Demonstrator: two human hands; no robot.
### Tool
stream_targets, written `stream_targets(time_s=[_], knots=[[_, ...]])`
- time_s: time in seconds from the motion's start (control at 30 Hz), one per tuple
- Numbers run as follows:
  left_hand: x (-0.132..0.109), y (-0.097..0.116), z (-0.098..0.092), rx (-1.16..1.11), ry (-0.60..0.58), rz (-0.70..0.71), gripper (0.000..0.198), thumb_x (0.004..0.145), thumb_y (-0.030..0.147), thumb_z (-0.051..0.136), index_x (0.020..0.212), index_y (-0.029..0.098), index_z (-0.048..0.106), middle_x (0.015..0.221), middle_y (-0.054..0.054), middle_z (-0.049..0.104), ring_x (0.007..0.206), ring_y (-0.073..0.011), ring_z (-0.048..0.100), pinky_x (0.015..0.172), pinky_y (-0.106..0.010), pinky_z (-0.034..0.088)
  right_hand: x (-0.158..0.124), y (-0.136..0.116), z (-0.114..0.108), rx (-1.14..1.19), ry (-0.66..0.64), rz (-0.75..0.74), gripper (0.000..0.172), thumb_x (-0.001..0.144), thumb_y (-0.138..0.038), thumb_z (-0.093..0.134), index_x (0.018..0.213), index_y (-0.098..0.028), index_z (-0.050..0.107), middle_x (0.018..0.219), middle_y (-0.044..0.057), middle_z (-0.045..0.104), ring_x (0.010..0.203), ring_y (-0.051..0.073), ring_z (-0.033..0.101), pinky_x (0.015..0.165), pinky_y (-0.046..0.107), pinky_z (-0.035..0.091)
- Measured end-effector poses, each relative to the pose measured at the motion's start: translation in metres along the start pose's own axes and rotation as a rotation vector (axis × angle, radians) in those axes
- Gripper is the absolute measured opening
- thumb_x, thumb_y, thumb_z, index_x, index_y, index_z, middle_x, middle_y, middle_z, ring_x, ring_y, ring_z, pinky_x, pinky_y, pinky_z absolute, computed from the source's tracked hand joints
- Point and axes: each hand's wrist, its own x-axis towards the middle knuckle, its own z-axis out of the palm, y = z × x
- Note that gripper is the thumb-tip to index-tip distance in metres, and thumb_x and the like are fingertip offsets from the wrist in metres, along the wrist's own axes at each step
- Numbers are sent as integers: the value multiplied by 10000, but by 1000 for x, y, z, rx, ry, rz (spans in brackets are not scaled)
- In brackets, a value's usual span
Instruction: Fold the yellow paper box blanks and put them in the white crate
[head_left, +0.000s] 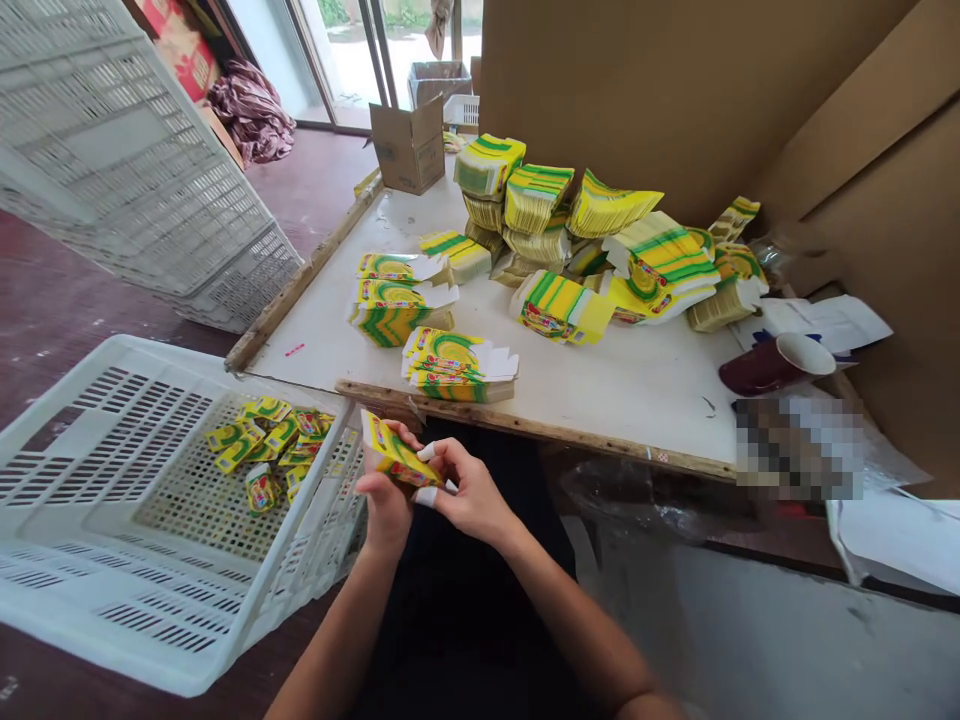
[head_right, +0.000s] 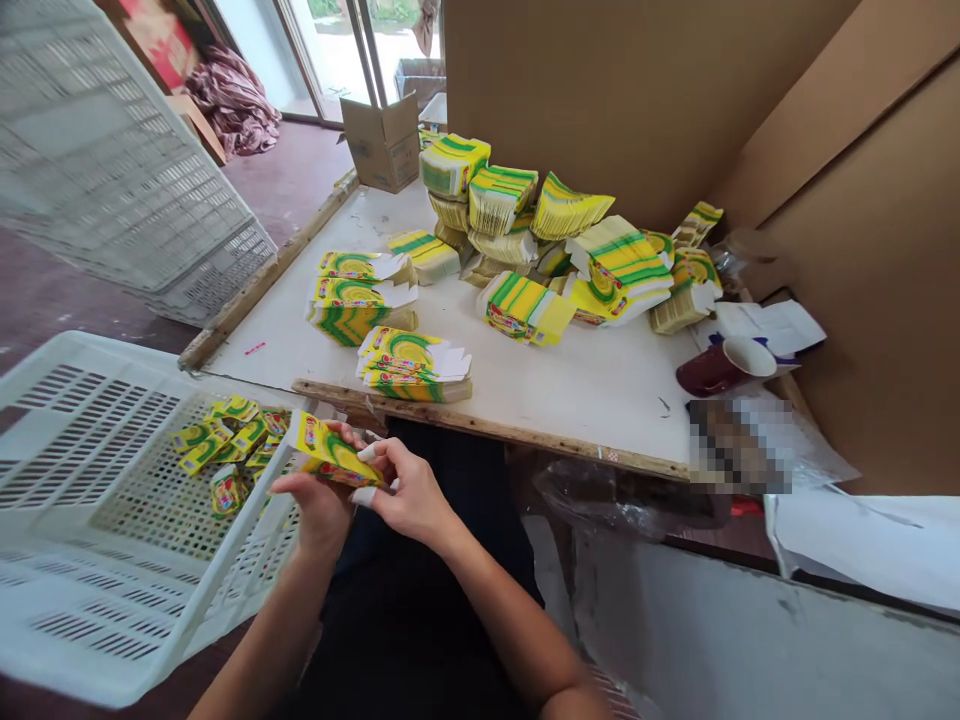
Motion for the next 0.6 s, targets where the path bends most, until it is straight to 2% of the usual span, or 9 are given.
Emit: stream_targets(time_s=[0.1,0.2,0.3,0.37,0.43,0.47,0.53,0.6], knots=[[-3,-4,-7,53,-22,30,496,687,692,626,809,211,632,770,-9,625,718,-142,589,670,-257,498,-1,-1,-16,-56,94,-61,220,724,-352,713,833,-198,600,711,-38,569,624,98,506,584,228,419],[0,3,-20,249,-95,77,274,743,488,694,758,215,685,712,-2,671,679,-144,619,672,-257,510,-6,0,-35,-186,145,-173,176,770,-341,696,701,-190,637,667,-16,615,611,113,551,585,239,444],[9,20,-35,405,-374,21,390,720,588,665,805,214,735,824,-62,733,860,-242,674,813,-360,533,-14,3,-55,-404,165,-332,137,840,-305,642,768,-206,704,710,18,672,650,136,598,599,254,475],[16,31,-44,435,-547,-58,642,668,739,594,1011,211,721,1057,-116,721,1075,-320,628,937,-431,493,-19,5,-64,-616,185,-460,166,894,-257,571,843,-220,725,758,36,701,701,151,610,632,273,489],[19,36,-47,499,-653,-114,856,595,809,579,1209,215,625,1263,-139,631,1209,-353,546,998,-456,453,-23,5,-67,-839,185,-590,211,919,-203,523,880,-232,728,773,38,714,735,162,603,673,301,489],[19,35,-46,574,-699,-132,910,556,788,636,1262,216,578,1320,-143,589,1237,-359,521,1009,-458,444,-24,4,-65,-926,167,-647,224,921,-183,513,884,-238,727,766,32,715,742,164,597,696,314,487],[15,30,-39,771,-790,-151,912,517,636,772,1285,209,530,1332,-142,573,1218,-351,534,997,-453,452,-27,1,-59,-1018,113,-729,229,917,-162,515,897,-258,722,792,18,719,794,166,603,774,334,488],[8,21,-29,920,-822,-159,763,590,467,771,1253,191,512,1225,-123,629,1096,-310,608,929,-431,491,-29,-1,-50,-1014,128,-724,222,909,-180,526,1001,-279,702,978,34,715,989,192,601,919,381,464]])
